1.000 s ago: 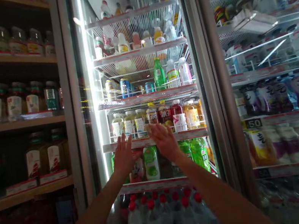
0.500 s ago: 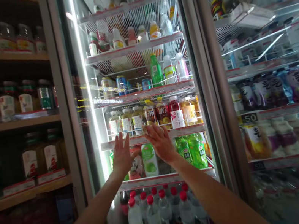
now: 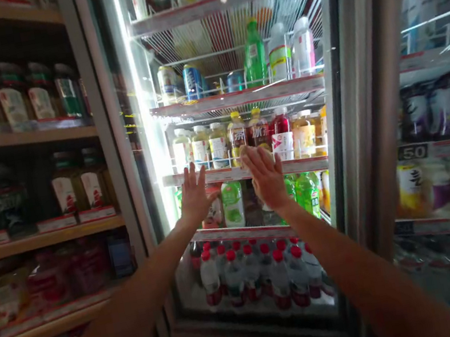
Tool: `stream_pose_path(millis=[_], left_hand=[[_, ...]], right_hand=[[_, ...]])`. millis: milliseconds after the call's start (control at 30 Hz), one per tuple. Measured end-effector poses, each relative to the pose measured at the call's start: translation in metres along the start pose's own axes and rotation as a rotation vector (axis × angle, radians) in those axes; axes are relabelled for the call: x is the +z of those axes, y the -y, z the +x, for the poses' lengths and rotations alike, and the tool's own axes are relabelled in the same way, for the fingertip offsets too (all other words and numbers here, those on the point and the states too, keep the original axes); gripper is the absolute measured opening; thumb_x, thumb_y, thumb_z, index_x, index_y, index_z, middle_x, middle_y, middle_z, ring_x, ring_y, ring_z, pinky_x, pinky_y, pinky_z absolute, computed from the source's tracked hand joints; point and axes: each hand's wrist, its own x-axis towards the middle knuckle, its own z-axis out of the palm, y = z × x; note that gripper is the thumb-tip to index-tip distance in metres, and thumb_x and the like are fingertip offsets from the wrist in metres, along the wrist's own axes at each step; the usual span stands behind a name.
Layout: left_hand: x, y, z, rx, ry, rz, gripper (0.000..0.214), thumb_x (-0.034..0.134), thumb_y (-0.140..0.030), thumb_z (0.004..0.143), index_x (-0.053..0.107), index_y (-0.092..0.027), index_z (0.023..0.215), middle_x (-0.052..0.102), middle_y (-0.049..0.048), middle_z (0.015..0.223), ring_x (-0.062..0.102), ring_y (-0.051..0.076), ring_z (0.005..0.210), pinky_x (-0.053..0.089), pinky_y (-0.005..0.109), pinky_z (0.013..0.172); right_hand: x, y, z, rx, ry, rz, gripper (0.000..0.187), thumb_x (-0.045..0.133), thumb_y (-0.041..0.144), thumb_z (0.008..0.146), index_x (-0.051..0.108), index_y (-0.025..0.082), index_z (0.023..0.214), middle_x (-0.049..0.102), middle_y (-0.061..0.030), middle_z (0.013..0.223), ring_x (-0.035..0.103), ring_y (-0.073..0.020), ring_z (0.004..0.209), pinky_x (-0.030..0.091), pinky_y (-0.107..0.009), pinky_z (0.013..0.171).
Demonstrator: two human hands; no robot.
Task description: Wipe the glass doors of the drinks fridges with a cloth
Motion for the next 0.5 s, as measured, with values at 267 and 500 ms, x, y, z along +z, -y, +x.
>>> stream_pose_path(millis=[267,500], left_hand=[[0.0,-0.001,-0.001,-0.013,0.015,-0.047,0.08,0.061,-0.043,0.078,0.021,-0.02,0.144,0.01,0.0131,0.154,0.003,0.031,0.141,0.02,0.056,0.109],[0.006,0.0,-0.001,-0.007,-0.032,-0.095,0.08,0.062,-0.043,0.077,0.021,-0.023,0.144,0.01,0.0104,0.154,0.002,0.03,0.141,0.018,0.056,0.11]], right_hand=[[-0.021,-0.066,-0.001,0.185,-0.068,-0.062,0.056,0.042,0.018,0.084,0.037,0.013,0.139,0.035,-0.0169,0.144,0.027,-0.0279,0.135,0.018,-0.054,0.107],[-0.012,-0.04,-0.018,0.134,-0.09,-0.038,0.053,0.04,0.02,0.085,0.037,0.014,0.138,0.035,-0.0145,0.145,0.024,-0.026,0.137,0.022,-0.052,0.107]])
